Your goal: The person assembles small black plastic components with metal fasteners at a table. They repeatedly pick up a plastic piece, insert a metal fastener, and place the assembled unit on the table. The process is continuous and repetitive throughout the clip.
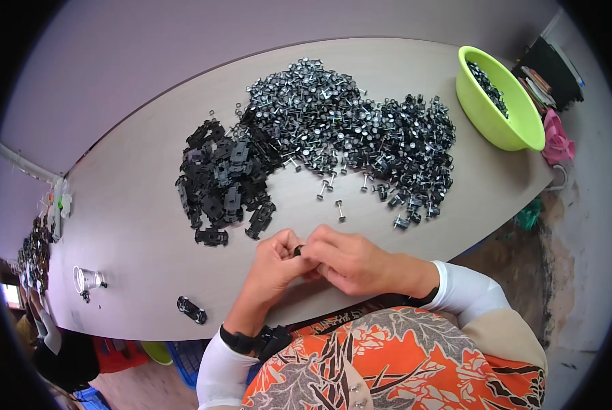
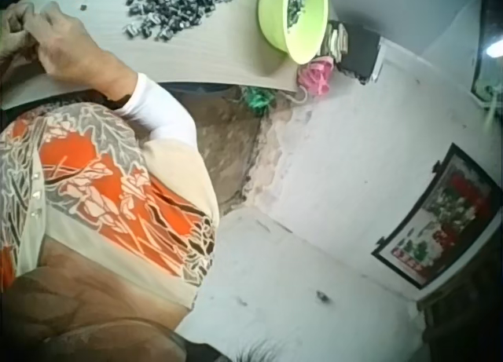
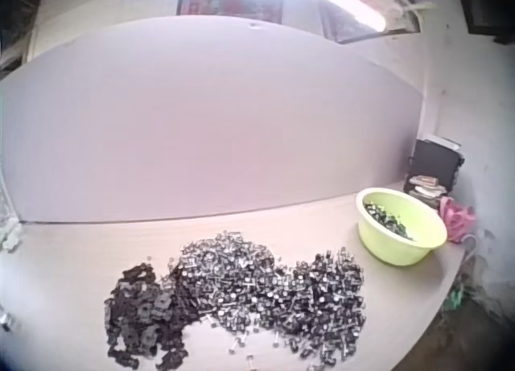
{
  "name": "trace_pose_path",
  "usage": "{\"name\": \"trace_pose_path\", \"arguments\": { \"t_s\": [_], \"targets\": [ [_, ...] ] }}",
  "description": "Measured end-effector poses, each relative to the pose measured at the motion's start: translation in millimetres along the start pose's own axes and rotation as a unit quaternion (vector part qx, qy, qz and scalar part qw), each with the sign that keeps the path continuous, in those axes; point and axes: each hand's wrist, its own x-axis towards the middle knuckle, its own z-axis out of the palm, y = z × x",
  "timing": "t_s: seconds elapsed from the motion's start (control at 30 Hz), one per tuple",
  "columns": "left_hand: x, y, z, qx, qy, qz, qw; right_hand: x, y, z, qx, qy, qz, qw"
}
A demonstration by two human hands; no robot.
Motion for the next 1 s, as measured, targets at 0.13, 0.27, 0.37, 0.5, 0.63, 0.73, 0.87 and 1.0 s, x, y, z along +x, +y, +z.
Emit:
{"name": "trace_pose_path", "arguments": {
  "t_s": [0.13, 0.27, 0.37, 0.5, 0.63, 0.73, 0.87, 1.0],
  "targets": [
    [-31, 7, -7, 0.070, 0.114, 0.047, 0.990, 0, 7, -25, -0.002, -0.026, 0.003, 1.000],
    [-71, 11, -35, 0.088, 0.218, 0.074, 0.969, -10, 31, -54, -0.155, 0.012, 0.090, 0.984],
    [-104, 13, -62, 0.234, 0.245, 0.057, 0.939, -7, 34, -42, -0.174, 0.017, 0.093, 0.980],
    [-126, 38, -63, 0.598, 0.343, 0.005, 0.724, -4, 43, -32, -0.200, -0.030, 0.080, 0.976],
    [-94, 44, -36, 0.594, 0.366, 0.185, 0.692, 0, 38, -32, -0.192, -0.022, 0.083, 0.978],
    [-37, 33, -18, 0.643, 0.289, 0.230, 0.671, -2, 41, -31, -0.198, -0.029, 0.088, 0.976],
    [6, 25, -10, 0.725, 0.249, 0.129, 0.630, 0, 39, -33, -0.192, -0.038, 0.080, 0.977],
    [17, 16, -10, 0.703, 0.237, 0.152, 0.653, -1, 41, -35, -0.173, -0.037, 0.071, 0.982]
  ]
}}
